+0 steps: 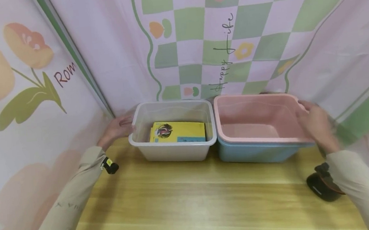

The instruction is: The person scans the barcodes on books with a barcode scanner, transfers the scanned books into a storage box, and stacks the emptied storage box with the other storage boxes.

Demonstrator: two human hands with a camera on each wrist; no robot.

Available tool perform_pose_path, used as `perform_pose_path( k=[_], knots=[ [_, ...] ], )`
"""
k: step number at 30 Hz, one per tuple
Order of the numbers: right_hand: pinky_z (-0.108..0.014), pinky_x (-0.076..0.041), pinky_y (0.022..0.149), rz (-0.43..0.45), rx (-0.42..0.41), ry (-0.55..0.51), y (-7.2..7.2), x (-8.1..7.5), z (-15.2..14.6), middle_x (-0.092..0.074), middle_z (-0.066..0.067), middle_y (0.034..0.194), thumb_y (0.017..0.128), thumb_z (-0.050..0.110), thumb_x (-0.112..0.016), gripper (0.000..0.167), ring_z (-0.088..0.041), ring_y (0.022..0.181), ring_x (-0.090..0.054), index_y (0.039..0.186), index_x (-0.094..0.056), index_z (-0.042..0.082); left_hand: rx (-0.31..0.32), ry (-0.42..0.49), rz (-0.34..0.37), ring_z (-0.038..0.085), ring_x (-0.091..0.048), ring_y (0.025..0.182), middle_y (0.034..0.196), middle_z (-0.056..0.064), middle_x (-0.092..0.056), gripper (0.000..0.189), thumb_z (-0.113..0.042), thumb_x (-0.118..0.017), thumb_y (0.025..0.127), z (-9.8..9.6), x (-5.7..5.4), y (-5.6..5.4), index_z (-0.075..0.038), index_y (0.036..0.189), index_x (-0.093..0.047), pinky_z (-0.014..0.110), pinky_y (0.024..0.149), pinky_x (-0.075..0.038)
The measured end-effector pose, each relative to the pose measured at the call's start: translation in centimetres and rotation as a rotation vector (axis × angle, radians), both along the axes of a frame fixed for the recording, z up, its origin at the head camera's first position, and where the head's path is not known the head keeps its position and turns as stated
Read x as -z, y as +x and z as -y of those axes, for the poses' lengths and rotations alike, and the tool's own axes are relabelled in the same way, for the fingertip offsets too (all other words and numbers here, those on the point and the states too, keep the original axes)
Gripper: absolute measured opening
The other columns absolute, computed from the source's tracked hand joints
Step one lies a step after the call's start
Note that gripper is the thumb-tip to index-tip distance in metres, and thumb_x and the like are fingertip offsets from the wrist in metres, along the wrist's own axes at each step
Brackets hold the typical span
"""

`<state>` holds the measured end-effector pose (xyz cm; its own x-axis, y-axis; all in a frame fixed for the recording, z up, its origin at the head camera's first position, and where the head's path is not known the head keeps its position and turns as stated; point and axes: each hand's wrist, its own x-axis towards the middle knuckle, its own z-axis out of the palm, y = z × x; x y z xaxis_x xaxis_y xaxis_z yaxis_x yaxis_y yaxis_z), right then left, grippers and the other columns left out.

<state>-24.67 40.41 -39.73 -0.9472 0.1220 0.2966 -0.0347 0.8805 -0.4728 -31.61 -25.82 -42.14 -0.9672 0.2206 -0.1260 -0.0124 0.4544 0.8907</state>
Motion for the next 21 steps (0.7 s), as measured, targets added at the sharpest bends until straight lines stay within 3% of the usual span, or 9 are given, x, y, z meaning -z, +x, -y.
perform_pose_path(
  k=[3,5,7,8,11,14,17,18,21],
  knots=[
    [-0.028,-0.041,0.051,-0.098,-0.068,0.004,-0.1,-0.2,1.4,-0.068,-0.039,0.101,0.106,0.015,-0.055,0.046,-0.013,0.049,-0.043,0.146,-0.054,-0.007,-0.045,-0.079,-0.116,0.046,-0.052,0.139,0.158,0.026,-0.047,0.063,-0.018,-0.067,0.103,-0.1,0.0,0.0,-0.001,0.158,-0.042,0.054,0.109,-0.054],
    [-0.024,-0.041,0.050,-0.146,-0.136,-0.002,-0.1,-0.4,2.4,-0.067,-0.031,0.083,0.105,0.013,-0.059,0.046,-0.009,0.045,-0.040,0.147,-0.054,-0.005,-0.063,-0.133,-0.185,0.045,-0.054,0.137,0.158,0.023,-0.048,0.060,-0.023,-0.067,0.104,-0.3,-0.1,-0.1,-0.004,0.157,-0.046,0.056,0.109,-0.053],
    [-0.032,-0.055,0.055,-0.186,-0.202,0.003,-0.2,-0.3,3.3,-0.068,-0.028,0.088,0.104,0.011,-0.062,0.047,-0.023,0.052,-0.057,0.148,-0.054,-0.002,-0.062,-0.194,-0.261,0.045,-0.056,0.135,0.159,0.020,-0.049,0.060,-0.027,-0.067,0.104,-0.6,-0.1,0.0,-0.011,0.157,-0.047,0.058,0.107,-0.053],
    [-0.038,-0.061,0.068,-0.216,-0.242,-0.007,-0.2,-0.2,3.8,-0.069,-0.028,0.093,0.103,0.010,-0.063,0.047,-0.031,0.066,-0.066,0.148,-0.055,-0.001,-0.057,-0.209,-0.287,0.045,-0.061,0.128,0.160,0.018,-0.048,0.060,-0.030,-0.067,0.104,-0.8,-0.1,0.0,-0.016,0.158,-0.047,0.058,0.103,-0.056],
    [-0.061,-0.049,0.108,-0.281,-0.330,0.030,-0.8,0.5,4.8,-0.060,-0.029,0.142,0.104,0.013,-0.062,0.047,-0.049,0.119,-0.062,0.150,-0.056,0.006,-0.006,-0.304,-0.410,0.045,-0.064,0.122,0.164,0.010,-0.045,0.061,-0.035,-0.067,0.104,-1.6,-0.1,0.4,-0.028,0.160,-0.044,0.060,0.102,-0.056],
    [-0.049,-0.059,0.094,-0.348,-0.410,0.128,-0.7,0.9,5.9,-0.060,-0.026,0.143,0.101,0.011,-0.065,0.052,-0.042,0.103,-0.069,0.152,-0.055,0.011,0.060,-0.377,-0.494,0.041,-0.056,0.135,0.170,0.002,-0.035,0.063,-0.041,-0.064,0.104,-2.2,-0.2,1.1,-0.036,0.162,-0.039,0.063,0.112,-0.047],
    [-0.040,-0.061,0.082,-0.412,-0.486,0.207,-0.1,0.8,7.3,-0.062,-0.027,0.141,0.098,0.007,-0.067,0.056,-0.041,0.087,-0.070,0.152,-0.055,0.010,0.115,-0.440,-0.578,0.038,-0.034,0.154,0.172,0.002,-0.028,0.064,-0.045,-0.062,0.105,-2.8,-0.5,1.8,-0.035,0.163,-0.037,0.066,0.123,-0.030],
    [-0.035,-0.061,0.084,-0.439,-0.517,0.209,-0.1,0.9,7.7,-0.063,-0.026,0.141,0.100,0.011,-0.066,0.052,-0.041,0.086,-0.071,0.151,-0.056,0.009,0.133,-0.454,-0.611,0.039,-0.033,0.155,0.171,0.004,-0.030,0.064,-0.044,-0.063,0.104,-2.9,-0.5,2.0,-0.033,0.162,-0.038,0.066,0.124,-0.029],
    [-0.037,-0.042,0.122,-0.513,-0.627,0.218,-0.2,1.0,9.0,-0.060,-0.020,0.147,0.108,0.025,-0.058,0.042,-0.044,0.127,-0.062,0.146,-0.061,0.007,0.189,-0.511,-0.732,0.041,-0.033,0.154,0.166,0.010,-0.041,0.065,-0.041,-0.068,0.102,-3.4,-0.4,2.5,-0.024,0.160,-0.045,0.063,0.126,-0.026]
  ],
)
